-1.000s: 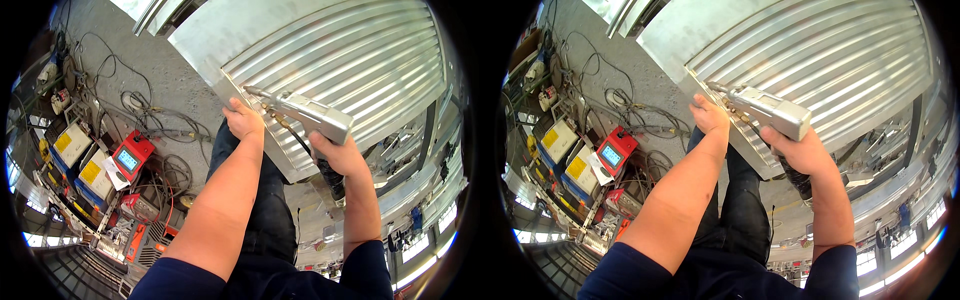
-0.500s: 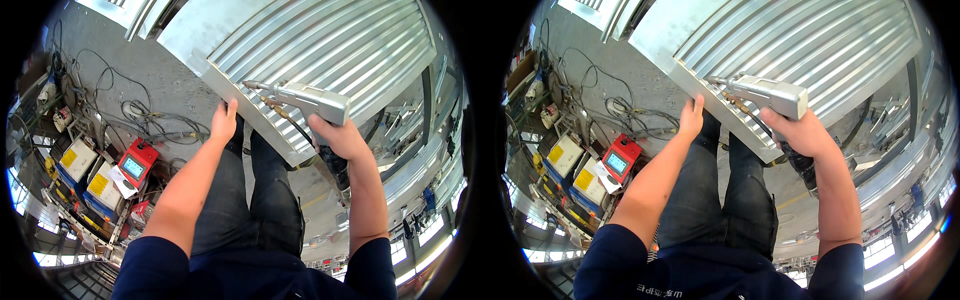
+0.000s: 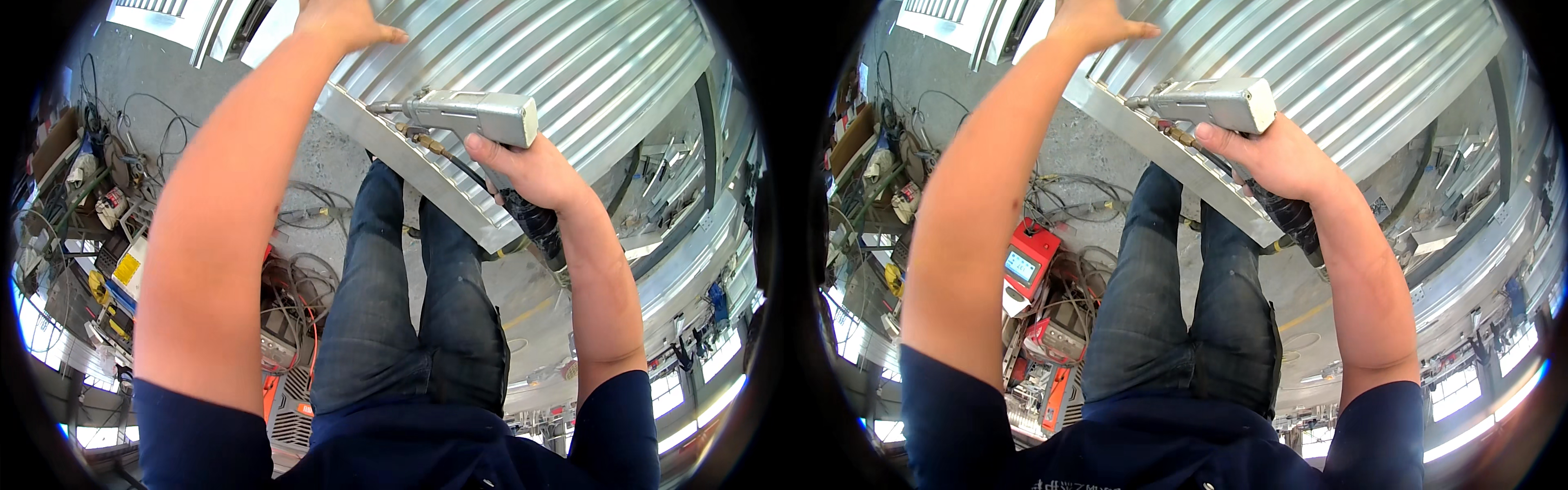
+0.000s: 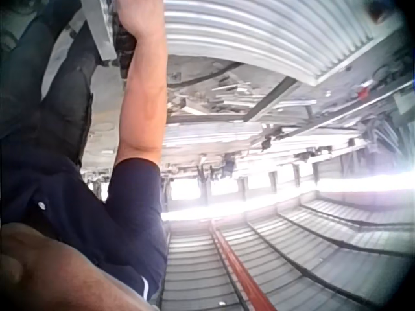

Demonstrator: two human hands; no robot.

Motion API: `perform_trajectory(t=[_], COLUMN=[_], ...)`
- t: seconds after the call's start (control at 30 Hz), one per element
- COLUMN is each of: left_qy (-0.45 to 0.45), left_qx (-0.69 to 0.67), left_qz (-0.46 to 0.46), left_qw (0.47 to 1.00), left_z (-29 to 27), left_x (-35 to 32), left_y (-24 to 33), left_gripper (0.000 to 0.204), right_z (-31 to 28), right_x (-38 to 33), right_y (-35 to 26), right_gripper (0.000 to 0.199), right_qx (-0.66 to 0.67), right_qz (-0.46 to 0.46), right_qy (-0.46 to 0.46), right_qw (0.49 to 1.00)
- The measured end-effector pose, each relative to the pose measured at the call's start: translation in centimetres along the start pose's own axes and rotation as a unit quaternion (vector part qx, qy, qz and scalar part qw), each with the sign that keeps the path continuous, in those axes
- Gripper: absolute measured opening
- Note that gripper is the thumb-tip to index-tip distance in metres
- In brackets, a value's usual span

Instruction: The person uses a handheld welding tool to join a metal strip to a corrugated metal sheet. They reposition the sheet and continue welding along the edges, then use a handheld grinder to smooth the welded seams.

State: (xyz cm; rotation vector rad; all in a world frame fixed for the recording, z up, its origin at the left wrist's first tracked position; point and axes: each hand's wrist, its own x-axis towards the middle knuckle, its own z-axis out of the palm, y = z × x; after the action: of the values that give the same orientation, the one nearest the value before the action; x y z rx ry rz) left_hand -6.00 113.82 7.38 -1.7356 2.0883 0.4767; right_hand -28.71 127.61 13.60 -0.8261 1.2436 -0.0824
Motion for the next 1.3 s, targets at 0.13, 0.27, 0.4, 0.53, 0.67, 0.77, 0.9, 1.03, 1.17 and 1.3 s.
perform_trajectory(t=[0.13, 0.27, 0.4, 0.53, 0.67, 0.77, 0.9, 1.03, 1.17, 1.3], left_qy=[-0.082, -0.092, -0.099, -0.106, -0.076, -0.045, -0.124, -0.124, -0.119, -0.119], left_qx=[0.079, 0.081, 0.086, 0.088, 0.124, 0.155, 0.082, 0.071, 0.06, 0.055], left_qz=[0.004, 0.0, -0.003, -0.004, 0.009, 0.03, -0.022, -0.032, -0.03, -0.031], left_qw=[0.993, 0.992, 0.991, 0.99, 0.989, 0.986, 0.989, 0.989, 0.991, 0.991], left_z=[-1.7, -1.4, -1.5, -1.5, 0.8, 3.7, -2.3, -2.0, -1.7, -1.6], left_x=[1.6, 1.9, 2.1, 2.4, 3.9, 5.4, 2.4, 2.6, 2.8, 3.0], left_y=[1.1, 1.3, 1.6, 2.4, 0.9, -0.4, 2.8, 2.3, 2.2, 2.2], left_gripper=[0.129, 0.132, 0.131, 0.131, 0.131, 0.131, 0.133, 0.136, 0.138, 0.138], right_z=[0.2, 0.2, 0.1, -0.2, 0.1, 0.4, 0.1, 0.1, 0.0, -0.1], right_x=[0.5, 0.7, 0.9, 0.6, 1.2, 1.3, 1.0, 0.7, 0.4, 0.2], right_y=[0.5, 0.4, 0.5, 0.1, 0.9, 0.4, 0.7, 0.5, 0.3, 0.5], right_gripper=[0.056, 0.054, 0.052, 0.053, 0.054, 0.055, 0.054, 0.053, 0.052, 0.053], right_qx=[-0.01, -0.009, -0.02, -0.037, -0.039, -0.027, -0.043, -0.047, -0.038, -0.044], right_qz=[-0.047, -0.042, -0.038, -0.037, -0.066, -0.058, -0.048, -0.026, -0.022, -0.048], right_qy=[0.001, -0.003, -0.004, -0.001, 0.007, -0.009, 0.009, 0.0, -0.003, 0.009], right_qw=[0.999, 0.999, 0.999, 0.999, 0.997, 0.998, 0.998, 0.999, 0.999, 0.998])
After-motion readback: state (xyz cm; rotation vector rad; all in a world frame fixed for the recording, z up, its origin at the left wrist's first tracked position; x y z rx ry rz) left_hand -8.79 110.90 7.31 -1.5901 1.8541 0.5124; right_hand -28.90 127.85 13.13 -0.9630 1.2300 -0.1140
